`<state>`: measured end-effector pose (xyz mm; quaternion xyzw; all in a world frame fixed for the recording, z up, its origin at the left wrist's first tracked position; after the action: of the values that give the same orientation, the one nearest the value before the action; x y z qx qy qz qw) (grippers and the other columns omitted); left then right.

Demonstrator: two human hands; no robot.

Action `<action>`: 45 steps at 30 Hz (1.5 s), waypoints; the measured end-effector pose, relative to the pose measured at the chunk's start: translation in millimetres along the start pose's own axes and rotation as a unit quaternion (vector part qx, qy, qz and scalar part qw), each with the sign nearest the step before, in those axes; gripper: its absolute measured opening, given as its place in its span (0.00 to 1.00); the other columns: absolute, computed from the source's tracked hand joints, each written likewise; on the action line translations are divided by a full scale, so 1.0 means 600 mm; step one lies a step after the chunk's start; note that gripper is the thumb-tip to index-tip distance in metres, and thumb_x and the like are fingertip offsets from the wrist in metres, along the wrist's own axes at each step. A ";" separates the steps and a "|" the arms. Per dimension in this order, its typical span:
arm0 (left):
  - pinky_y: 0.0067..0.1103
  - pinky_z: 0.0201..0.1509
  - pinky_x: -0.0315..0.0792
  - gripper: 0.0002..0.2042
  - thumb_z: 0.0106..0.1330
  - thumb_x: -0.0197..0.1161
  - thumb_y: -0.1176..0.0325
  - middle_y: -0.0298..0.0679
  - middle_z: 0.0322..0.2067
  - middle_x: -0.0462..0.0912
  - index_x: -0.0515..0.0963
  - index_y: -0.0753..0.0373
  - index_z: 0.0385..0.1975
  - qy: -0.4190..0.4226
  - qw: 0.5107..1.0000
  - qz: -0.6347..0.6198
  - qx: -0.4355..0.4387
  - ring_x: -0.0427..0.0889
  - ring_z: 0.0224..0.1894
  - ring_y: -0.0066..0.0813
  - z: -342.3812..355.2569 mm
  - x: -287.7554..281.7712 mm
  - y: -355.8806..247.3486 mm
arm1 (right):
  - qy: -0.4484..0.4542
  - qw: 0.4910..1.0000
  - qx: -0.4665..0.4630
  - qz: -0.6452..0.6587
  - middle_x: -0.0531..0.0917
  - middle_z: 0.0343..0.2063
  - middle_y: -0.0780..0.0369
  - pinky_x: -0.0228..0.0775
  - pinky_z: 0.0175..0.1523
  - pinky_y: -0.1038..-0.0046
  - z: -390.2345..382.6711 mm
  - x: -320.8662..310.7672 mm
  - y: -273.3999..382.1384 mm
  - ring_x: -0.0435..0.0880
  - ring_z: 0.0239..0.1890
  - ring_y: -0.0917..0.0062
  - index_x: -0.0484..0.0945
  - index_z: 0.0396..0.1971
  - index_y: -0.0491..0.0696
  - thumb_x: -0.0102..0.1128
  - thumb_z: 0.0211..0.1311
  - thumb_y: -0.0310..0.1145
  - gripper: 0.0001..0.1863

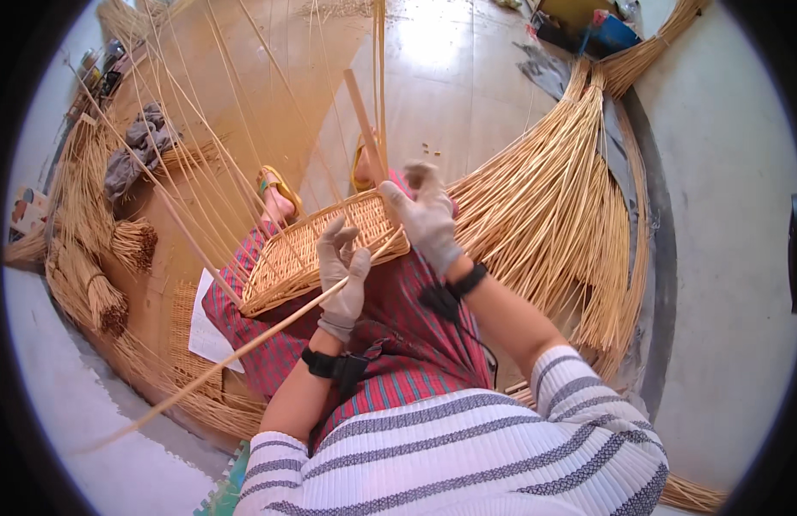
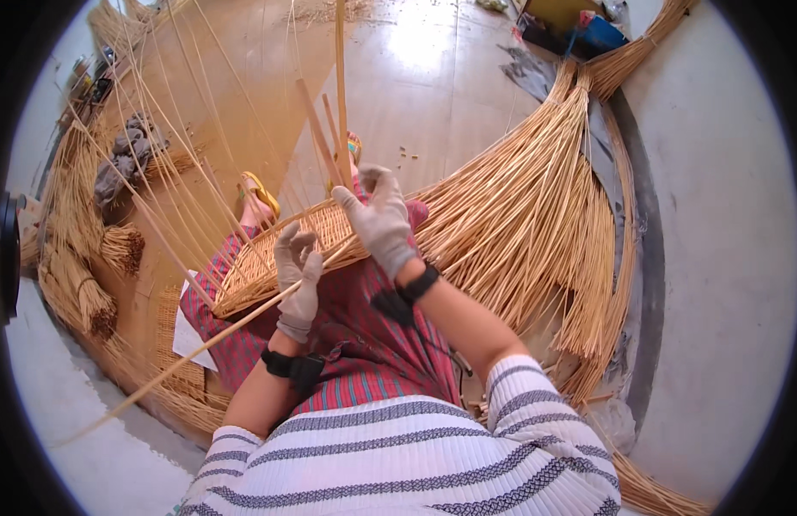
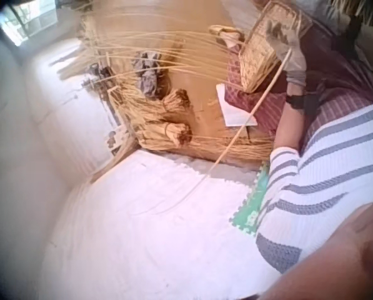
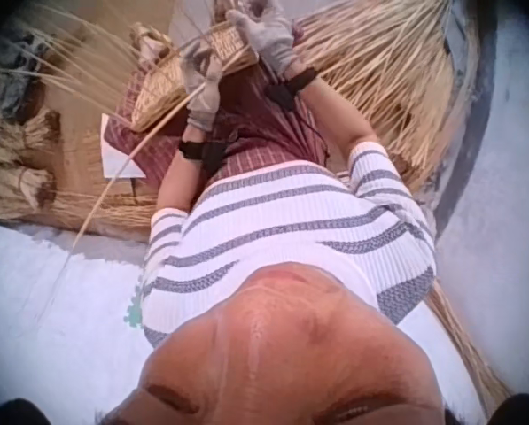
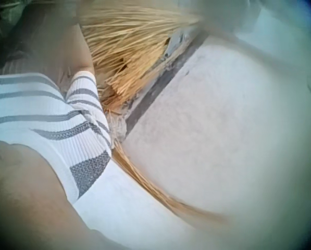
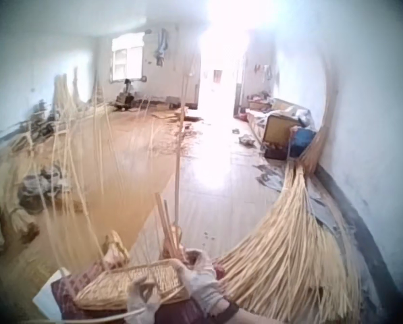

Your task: Weaving a wicker or straw basket using long plant fibers.

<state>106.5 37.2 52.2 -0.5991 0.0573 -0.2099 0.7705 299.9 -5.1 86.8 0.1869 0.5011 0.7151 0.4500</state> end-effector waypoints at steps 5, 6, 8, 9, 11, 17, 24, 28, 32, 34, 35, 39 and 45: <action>0.31 0.50 0.81 0.14 0.76 0.56 0.59 0.42 0.37 0.83 0.75 0.64 0.45 -0.061 0.966 -0.144 -0.207 0.86 0.39 0.36 0.011 -0.109 0.096 | 0.163 0.941 0.296 0.010 0.74 0.21 0.69 0.67 0.33 0.74 -0.088 0.085 -0.159 0.72 0.29 0.85 0.79 0.33 0.48 0.76 0.54 0.45 0.18; 0.30 0.47 0.82 0.13 0.75 0.57 0.58 0.42 0.33 0.84 0.75 0.64 0.43 -0.077 0.965 -0.142 -0.205 0.87 0.36 0.37 0.018 -0.118 0.107 | 0.161 0.940 0.301 0.011 0.74 0.21 0.69 0.67 0.33 0.74 -0.090 0.086 -0.161 0.72 0.29 0.85 0.79 0.33 0.48 0.76 0.54 0.45 0.18; 0.32 0.47 0.83 0.14 0.74 0.58 0.57 0.41 0.31 0.84 0.75 0.64 0.42 -0.082 0.960 -0.150 -0.221 0.86 0.36 0.36 0.016 -0.135 0.125 | 0.224 0.950 0.207 0.065 0.74 0.23 0.67 0.66 0.33 0.76 -0.078 0.094 -0.141 0.71 0.29 0.87 0.77 0.31 0.48 0.77 0.53 0.45 0.20; 0.34 0.47 0.84 0.15 0.73 0.59 0.56 0.39 0.28 0.83 0.74 0.65 0.42 -0.092 0.955 -0.159 -0.232 0.86 0.36 0.36 0.019 -0.142 0.131 | 0.302 0.924 0.219 0.083 0.77 0.24 0.63 0.68 0.35 0.73 -0.078 0.100 -0.148 0.74 0.29 0.82 0.76 0.31 0.46 0.78 0.49 0.50 0.25; 0.30 0.43 0.83 0.15 0.72 0.61 0.55 0.41 0.28 0.84 0.74 0.64 0.41 -0.106 0.959 -0.111 -0.237 0.86 0.34 0.34 0.015 -0.154 0.129 | 0.390 0.899 0.194 -0.044 0.78 0.25 0.61 0.70 0.37 0.70 -0.057 0.080 -0.119 0.78 0.31 0.76 0.77 0.32 0.44 0.78 0.46 0.52 0.27; 0.21 0.27 0.77 0.10 0.73 0.60 0.61 0.41 0.25 0.83 0.75 0.63 0.38 0.102 0.984 0.125 -0.073 0.81 0.20 0.27 0.104 -0.023 0.003 | 0.415 0.863 0.109 -0.268 0.83 0.36 0.50 0.75 0.51 0.62 -0.037 0.052 -0.085 0.83 0.45 0.58 0.83 0.37 0.45 0.77 0.44 0.55 0.29; 0.25 0.39 0.80 0.20 0.77 0.52 0.52 0.42 0.31 0.80 0.75 0.67 0.45 0.064 0.977 -0.022 -0.202 0.83 0.32 0.30 0.273 0.106 0.078 | 0.176 0.942 0.120 -0.258 0.80 0.34 0.51 0.75 0.44 0.56 -0.072 0.044 -0.103 0.82 0.38 0.55 0.77 0.36 0.45 0.65 0.59 0.40 0.14; 0.33 0.59 0.75 0.41 0.72 0.35 0.32 0.46 0.44 0.83 0.66 0.67 0.65 0.212 0.932 -0.149 -0.255 0.81 0.49 0.41 0.251 0.198 0.104 | 0.101 0.950 0.119 -0.271 0.80 0.34 0.51 0.76 0.38 0.55 -0.081 0.047 -0.121 0.83 0.35 0.54 0.74 0.38 0.48 0.62 0.59 0.35 0.11; 0.41 0.66 0.69 0.43 0.69 0.42 0.30 0.47 0.67 0.64 0.58 0.64 0.71 0.266 0.866 -0.266 -0.329 0.69 0.65 0.42 0.202 0.223 0.102 | 0.089 0.947 0.165 -0.261 0.79 0.33 0.53 0.76 0.38 0.56 -0.082 0.040 -0.142 0.84 0.36 0.55 0.73 0.39 0.50 0.63 0.56 0.32 0.12; 0.43 0.65 0.68 0.43 0.70 0.46 0.33 0.45 0.70 0.59 0.54 0.64 0.72 0.231 0.898 -0.177 -0.330 0.67 0.66 0.40 0.200 0.202 0.098 | 0.102 0.952 0.159 -0.241 0.80 0.34 0.53 0.76 0.38 0.56 -0.080 0.046 -0.131 0.84 0.36 0.56 0.73 0.39 0.51 0.65 0.55 0.31 0.13; 0.40 0.65 0.69 0.40 0.72 0.50 0.39 0.43 0.67 0.63 0.53 0.64 0.72 0.214 0.917 -0.149 -0.303 0.68 0.65 0.38 0.202 0.181 0.108 | 0.100 0.951 0.161 -0.245 0.80 0.34 0.53 0.76 0.39 0.56 -0.084 0.052 -0.130 0.84 0.36 0.56 0.73 0.39 0.51 0.65 0.55 0.31 0.13; 0.33 0.65 0.70 0.32 0.76 0.53 0.50 0.44 0.64 0.66 0.58 0.65 0.70 0.224 0.959 0.010 -0.173 0.70 0.63 0.35 0.137 0.178 0.035 | 0.099 0.950 0.183 -0.232 0.80 0.34 0.52 0.75 0.39 0.57 -0.079 0.039 -0.151 0.83 0.37 0.55 0.75 0.38 0.50 0.68 0.55 0.34 0.13; 0.22 0.44 0.80 0.15 0.77 0.52 0.65 0.38 0.40 0.82 0.76 0.67 0.54 0.306 0.892 0.049 -0.328 0.82 0.41 0.25 0.002 0.055 0.033 | 0.181 0.891 0.371 0.190 0.83 0.32 0.64 0.73 0.37 0.79 -0.066 -0.056 -0.206 0.80 0.34 0.85 0.80 0.42 0.47 0.71 0.59 0.38 0.15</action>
<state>141.9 29.3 39.0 -0.7204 0.3858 -0.3140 0.4833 345.4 -43.1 -33.4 0.2994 0.7578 0.5701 0.1046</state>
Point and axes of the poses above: each hand's wrist, its own z-axis towards the middle knuckle, its own x-axis out of the palm, y = z × x, the point moved 8 cm from there along z, towards the middle knuckle
